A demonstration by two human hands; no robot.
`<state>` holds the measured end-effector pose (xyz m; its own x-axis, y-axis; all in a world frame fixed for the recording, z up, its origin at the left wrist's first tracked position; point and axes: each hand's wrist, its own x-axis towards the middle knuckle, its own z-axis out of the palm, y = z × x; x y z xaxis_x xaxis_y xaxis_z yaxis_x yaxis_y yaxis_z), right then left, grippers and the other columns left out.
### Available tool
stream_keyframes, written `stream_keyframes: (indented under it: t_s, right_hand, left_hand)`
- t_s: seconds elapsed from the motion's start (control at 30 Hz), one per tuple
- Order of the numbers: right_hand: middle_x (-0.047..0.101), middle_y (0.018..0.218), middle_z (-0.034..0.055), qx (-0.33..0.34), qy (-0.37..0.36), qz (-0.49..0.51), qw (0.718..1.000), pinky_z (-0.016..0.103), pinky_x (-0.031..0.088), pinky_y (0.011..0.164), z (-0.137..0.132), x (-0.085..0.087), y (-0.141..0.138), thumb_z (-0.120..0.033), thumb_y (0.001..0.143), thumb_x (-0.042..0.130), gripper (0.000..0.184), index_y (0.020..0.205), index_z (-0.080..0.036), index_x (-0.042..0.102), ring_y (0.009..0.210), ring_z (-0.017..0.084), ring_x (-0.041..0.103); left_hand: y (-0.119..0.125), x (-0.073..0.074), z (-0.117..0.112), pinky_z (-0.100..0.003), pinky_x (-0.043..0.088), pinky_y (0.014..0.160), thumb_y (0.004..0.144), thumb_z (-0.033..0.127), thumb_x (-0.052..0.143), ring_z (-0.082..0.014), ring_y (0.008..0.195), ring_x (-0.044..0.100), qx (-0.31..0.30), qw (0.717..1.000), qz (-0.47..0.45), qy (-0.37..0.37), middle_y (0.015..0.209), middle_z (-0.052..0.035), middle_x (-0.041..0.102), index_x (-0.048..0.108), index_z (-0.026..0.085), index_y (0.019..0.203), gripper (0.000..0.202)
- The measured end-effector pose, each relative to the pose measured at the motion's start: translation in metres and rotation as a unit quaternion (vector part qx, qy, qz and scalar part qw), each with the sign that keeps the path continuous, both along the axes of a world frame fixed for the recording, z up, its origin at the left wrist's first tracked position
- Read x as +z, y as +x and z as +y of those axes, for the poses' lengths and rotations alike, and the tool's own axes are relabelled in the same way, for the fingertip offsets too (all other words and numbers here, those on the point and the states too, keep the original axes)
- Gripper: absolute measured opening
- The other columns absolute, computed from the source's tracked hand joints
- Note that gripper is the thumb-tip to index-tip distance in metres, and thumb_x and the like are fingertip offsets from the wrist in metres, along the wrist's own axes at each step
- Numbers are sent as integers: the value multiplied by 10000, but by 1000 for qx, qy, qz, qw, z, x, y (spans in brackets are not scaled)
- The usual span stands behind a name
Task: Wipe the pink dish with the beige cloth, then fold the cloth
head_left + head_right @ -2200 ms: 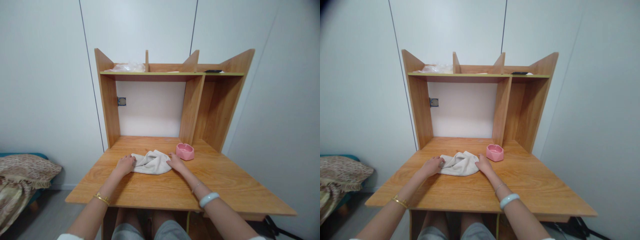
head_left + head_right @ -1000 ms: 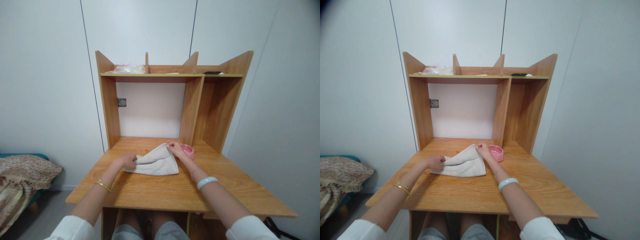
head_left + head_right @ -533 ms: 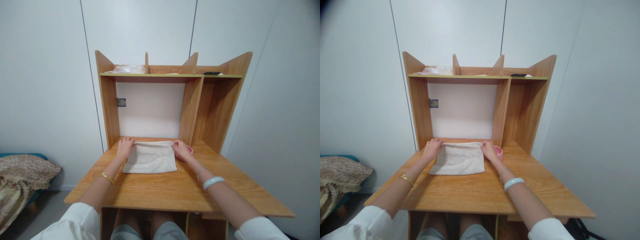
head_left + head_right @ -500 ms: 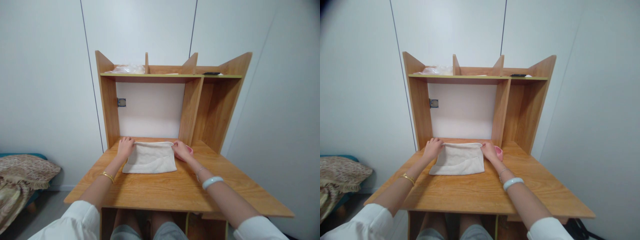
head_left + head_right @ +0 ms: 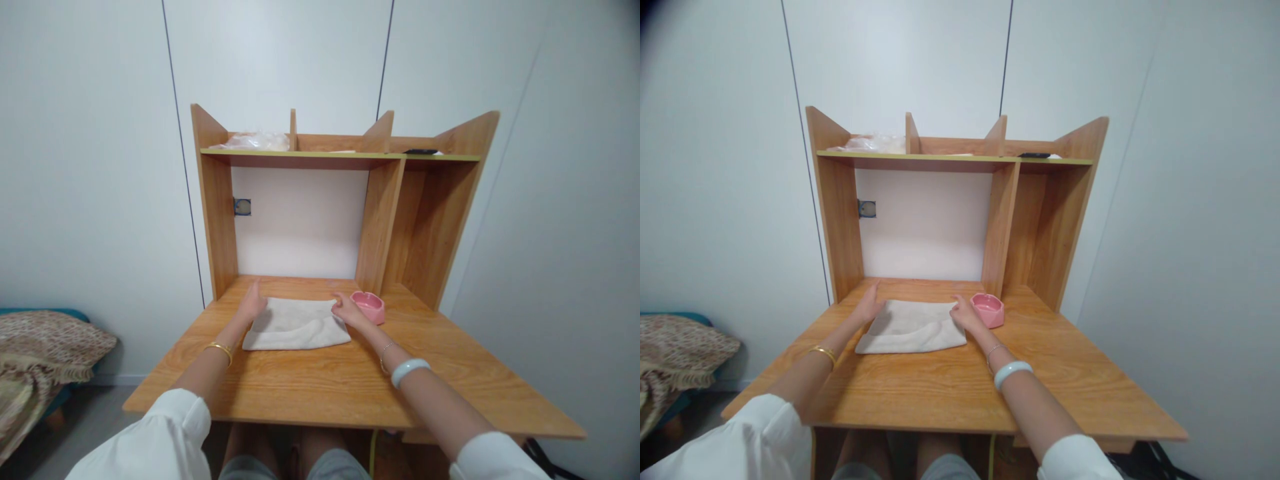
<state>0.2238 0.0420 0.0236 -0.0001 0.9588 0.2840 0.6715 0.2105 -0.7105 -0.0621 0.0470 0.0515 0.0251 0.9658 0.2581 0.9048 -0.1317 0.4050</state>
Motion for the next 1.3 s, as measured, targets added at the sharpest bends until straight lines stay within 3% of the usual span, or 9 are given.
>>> stream_keyframes:
  t_s: [0.13,0.27,0.6,0.73,0.83,0.97,1.1,1.2,1.3]
  right_hand:
    - [688,797,57,19,-43,-75,996,206,428,640,-9,0,2,-44,635,493,294,824,-151,691,719,141,605]
    - [703,815,66,31,-71,-118,990,196,411,615,-12,2,-1,-20,599,494,316,810,-132,702,720,146,610]
    - [670,634,19,40,-77,-121,989,173,382,534,-16,10,9,-50,577,521,168,607,-141,659,624,125,595]
    - [655,612,22,29,-78,-109,991,163,375,495,-17,12,18,-58,623,512,149,623,-129,643,579,109,583]
    - [659,623,28,8,-83,-115,990,164,385,499,-16,15,21,-45,647,493,177,671,-127,648,576,109,594]
    - [687,754,72,-43,-72,-149,985,198,400,561,-18,17,16,-63,697,494,197,792,-129,653,683,150,630]
    - [653,1016,138,-82,-42,-197,976,243,391,665,-25,17,6,-123,780,476,248,990,-139,608,895,205,610]
    - [635,1053,129,-59,-38,-231,970,238,372,682,-32,18,1,-140,797,471,215,961,-149,609,924,196,592]
    - [671,868,78,1,-59,-259,964,226,356,630,-43,22,1,-134,757,506,149,833,-162,631,786,169,599]
  left_hand:
    - [-14,-7,-6,-291,423,831,774,188,450,-218,1003,562,-90,989,-33,-109,1048,-114,631,575,103,1074,336]
    - [-22,-10,-9,-240,432,682,618,271,630,-176,752,587,-174,960,-35,-218,727,-1,655,661,164,768,187]
    - [-35,-3,-13,-230,353,613,429,320,737,-166,651,515,-249,915,-38,-316,548,32,578,636,186,550,207]
    - [-39,6,-16,-225,360,616,519,421,690,-164,690,531,-261,914,-84,-300,625,21,618,660,192,647,264]
    - [-37,10,-12,-229,358,579,561,452,653,-161,662,530,-213,943,-111,-231,640,11,614,647,179,676,296]
    - [-25,2,-5,-250,385,628,620,378,591,-180,707,547,-139,975,-89,-145,692,-11,608,593,168,657,214]
    - [-16,-12,-8,-318,380,794,631,240,550,-239,925,529,-77,992,-55,-80,948,-84,596,572,160,863,246]
    - [-18,-15,-14,-356,350,865,605,166,537,-267,1032,481,-57,996,-31,-61,1057,-113,546,546,160,938,332]
    - [-25,-12,-19,-302,392,797,578,139,535,-224,923,528,-96,990,-20,-105,898,-54,577,567,171,823,249]
